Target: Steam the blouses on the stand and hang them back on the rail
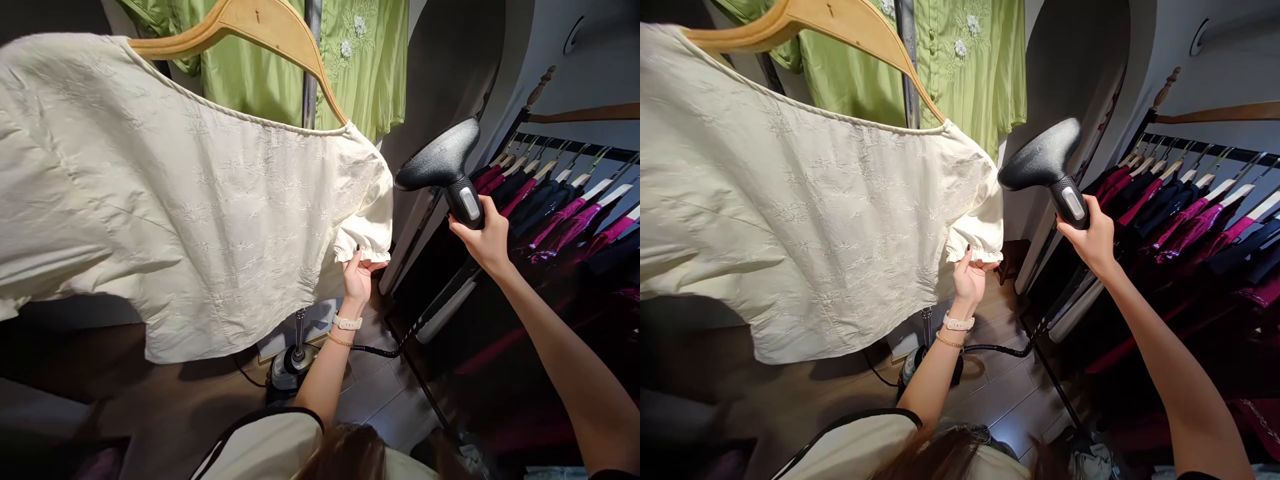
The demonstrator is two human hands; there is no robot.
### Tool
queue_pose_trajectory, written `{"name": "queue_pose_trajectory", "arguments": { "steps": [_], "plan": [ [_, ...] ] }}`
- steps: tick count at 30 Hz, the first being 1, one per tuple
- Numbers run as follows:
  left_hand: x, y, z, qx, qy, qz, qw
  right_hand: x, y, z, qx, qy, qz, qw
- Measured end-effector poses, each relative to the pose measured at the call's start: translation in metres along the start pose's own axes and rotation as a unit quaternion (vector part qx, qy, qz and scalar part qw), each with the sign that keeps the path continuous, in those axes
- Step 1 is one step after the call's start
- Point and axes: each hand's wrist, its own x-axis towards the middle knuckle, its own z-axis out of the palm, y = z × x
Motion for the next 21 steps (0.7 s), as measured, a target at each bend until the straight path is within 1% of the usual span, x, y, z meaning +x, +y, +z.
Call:
{"name": "queue_pose_trajectory", "arguments": {
  "steps": [3,6,12,14,17,21],
  "plan": [
    [-0.01,-0.002,-0.005,0.007,-0.009,0.018,1.0,-0.007,0.003,-0.004,-0.001,-0.028,-0.011,1.0],
    [-0.019,-0.003,-0.012,0.021,-0.008,0.021,1.0,-0.015,0.005,-0.008,-0.025,-0.079,-0.045,0.996],
    [-0.036,-0.002,-0.02,0.035,0.042,0.052,0.997,-0.025,0.01,-0.009,-0.092,-0.174,-0.157,0.968],
    [-0.042,0.0,-0.02,0.054,0.044,0.058,0.996,-0.025,0.011,-0.008,-0.096,-0.186,-0.176,0.962],
    [-0.052,0.007,-0.02,0.097,0.041,0.079,0.991,-0.025,0.009,-0.005,-0.09,-0.177,-0.167,0.966],
    [-0.07,0.022,-0.024,0.141,0.067,0.147,0.977,-0.029,-0.006,0.001,-0.045,-0.184,-0.158,0.969]
  ]
}}
